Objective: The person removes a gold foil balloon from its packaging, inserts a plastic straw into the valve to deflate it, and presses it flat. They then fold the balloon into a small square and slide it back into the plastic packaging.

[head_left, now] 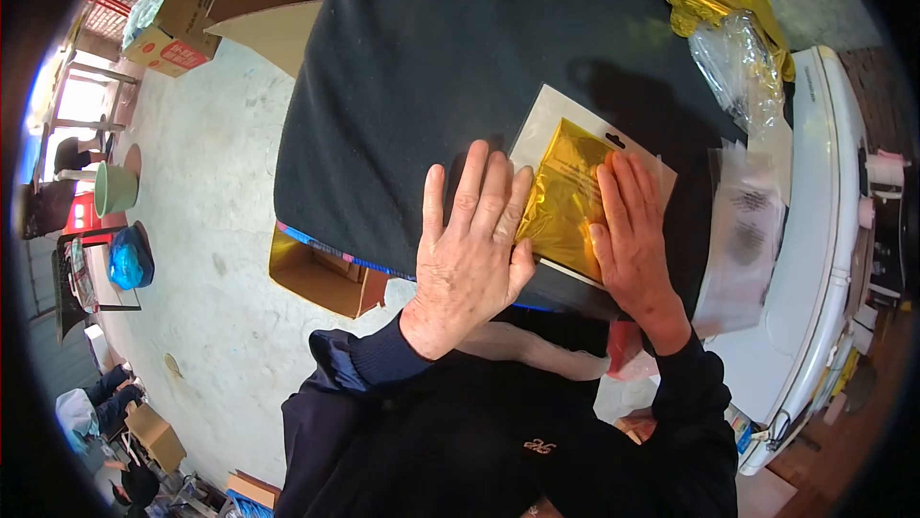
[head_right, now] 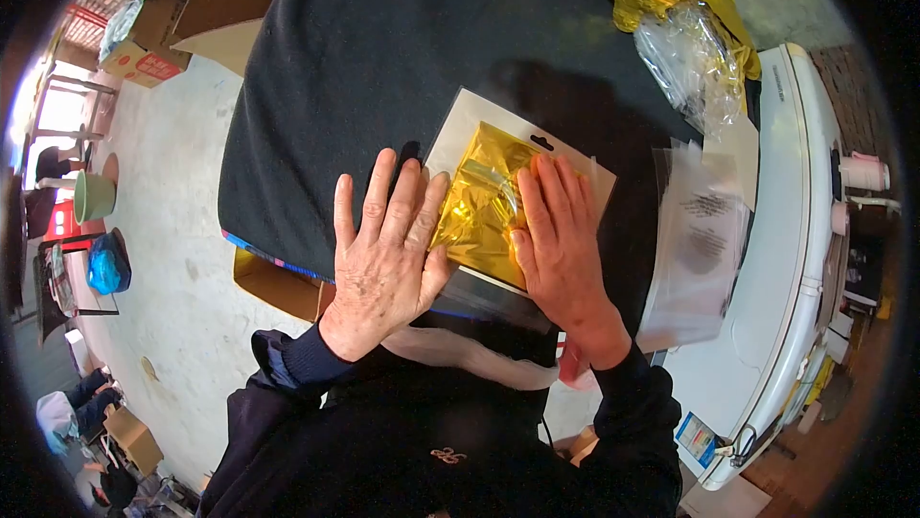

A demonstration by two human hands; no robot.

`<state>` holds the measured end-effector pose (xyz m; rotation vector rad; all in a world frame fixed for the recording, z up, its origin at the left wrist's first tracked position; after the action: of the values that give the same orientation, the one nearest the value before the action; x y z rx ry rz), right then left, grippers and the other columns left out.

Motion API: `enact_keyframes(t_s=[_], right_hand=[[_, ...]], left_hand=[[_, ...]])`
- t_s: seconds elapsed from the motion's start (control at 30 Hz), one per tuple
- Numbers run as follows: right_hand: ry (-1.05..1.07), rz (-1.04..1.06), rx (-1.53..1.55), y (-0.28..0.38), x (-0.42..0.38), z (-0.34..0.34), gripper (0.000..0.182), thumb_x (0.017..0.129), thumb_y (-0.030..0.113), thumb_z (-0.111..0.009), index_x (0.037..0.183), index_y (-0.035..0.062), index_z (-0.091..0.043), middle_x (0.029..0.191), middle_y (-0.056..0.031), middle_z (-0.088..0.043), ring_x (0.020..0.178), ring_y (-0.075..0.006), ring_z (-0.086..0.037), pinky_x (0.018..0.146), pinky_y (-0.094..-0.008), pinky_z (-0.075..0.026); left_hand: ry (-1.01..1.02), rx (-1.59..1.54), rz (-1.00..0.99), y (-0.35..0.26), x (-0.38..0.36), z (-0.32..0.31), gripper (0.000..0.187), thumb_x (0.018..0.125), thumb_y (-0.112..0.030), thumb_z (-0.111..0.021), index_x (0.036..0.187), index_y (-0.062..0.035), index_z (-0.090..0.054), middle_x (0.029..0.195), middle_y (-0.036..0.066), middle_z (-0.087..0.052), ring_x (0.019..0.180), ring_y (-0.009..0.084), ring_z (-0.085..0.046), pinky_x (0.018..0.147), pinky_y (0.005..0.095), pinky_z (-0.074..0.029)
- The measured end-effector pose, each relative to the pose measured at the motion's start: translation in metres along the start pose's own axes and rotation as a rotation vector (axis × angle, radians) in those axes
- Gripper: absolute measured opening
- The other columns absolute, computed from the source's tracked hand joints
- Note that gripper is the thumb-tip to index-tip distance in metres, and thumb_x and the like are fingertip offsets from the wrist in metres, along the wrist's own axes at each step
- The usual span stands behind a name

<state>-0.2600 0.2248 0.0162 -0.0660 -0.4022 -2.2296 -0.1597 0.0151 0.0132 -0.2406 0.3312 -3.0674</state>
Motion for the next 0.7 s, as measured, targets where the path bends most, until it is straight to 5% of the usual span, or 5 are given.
enact_keyframes(t_s=[0.3, 0.6, 0.7], right_hand=[[0.04, -0.011, -0.031, 0.0028, 0.0021, 0.0027, 0.059, 0.111, 0.023, -0.052, 0.165, 0.0021, -0.042, 0.173, -0.0267, -0.035, 0.163, -0.0458, -0.03, 0.134, -0.0616, -0.02], [0.05, -0.016, -0.056, 0.0043, 0.0018, 0.0018, 0.058, 0.111, 0.02, -0.052, 0.166, 0.0035, -0.04, 0.174, -0.0262, -0.033, 0.164, -0.0442, -0.028, 0.135, -0.0622, -0.018], [0.051, -0.016, -0.049, 0.0027, 0.0006, 0.0014, 0.059, 0.11, 0.019, -0.052, 0.166, 0.0035, -0.04, 0.174, -0.026, -0.032, 0.164, -0.0439, -0.027, 0.135, -0.0618, -0.017]], left_hand=[[-0.033, -0.098, -0.034, 0.0047, 0.0054, 0.0083, 0.075, 0.09, -0.04, -0.063, 0.16, -0.0112, -0.059, 0.178, 0.005, -0.038, 0.169, 0.0311, -0.023, 0.137, 0.0617, -0.009], [0.006, -0.138, 0.017, 0.0043, 0.005, 0.0016, 0.07, 0.092, -0.038, -0.056, 0.16, -0.0228, -0.059, 0.179, 0.005, -0.038, 0.169, 0.0367, -0.019, 0.136, 0.0647, -0.004], [-0.038, -0.198, 0.006, 0.0028, 0.0052, 0.0063, 0.068, 0.092, -0.038, -0.067, 0.155, -0.0142, -0.064, 0.176, 0.006, -0.041, 0.167, 0.0368, -0.024, 0.134, 0.0665, -0.012]])
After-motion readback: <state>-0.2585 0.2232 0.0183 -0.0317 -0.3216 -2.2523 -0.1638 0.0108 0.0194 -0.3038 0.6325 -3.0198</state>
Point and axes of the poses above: each hand's wrist, its own x-axis towards the middle knuckle, its own z-axis out of the back of the hand, y = z × x, the point moved 2 cm from there along x, towards the middle knuckle
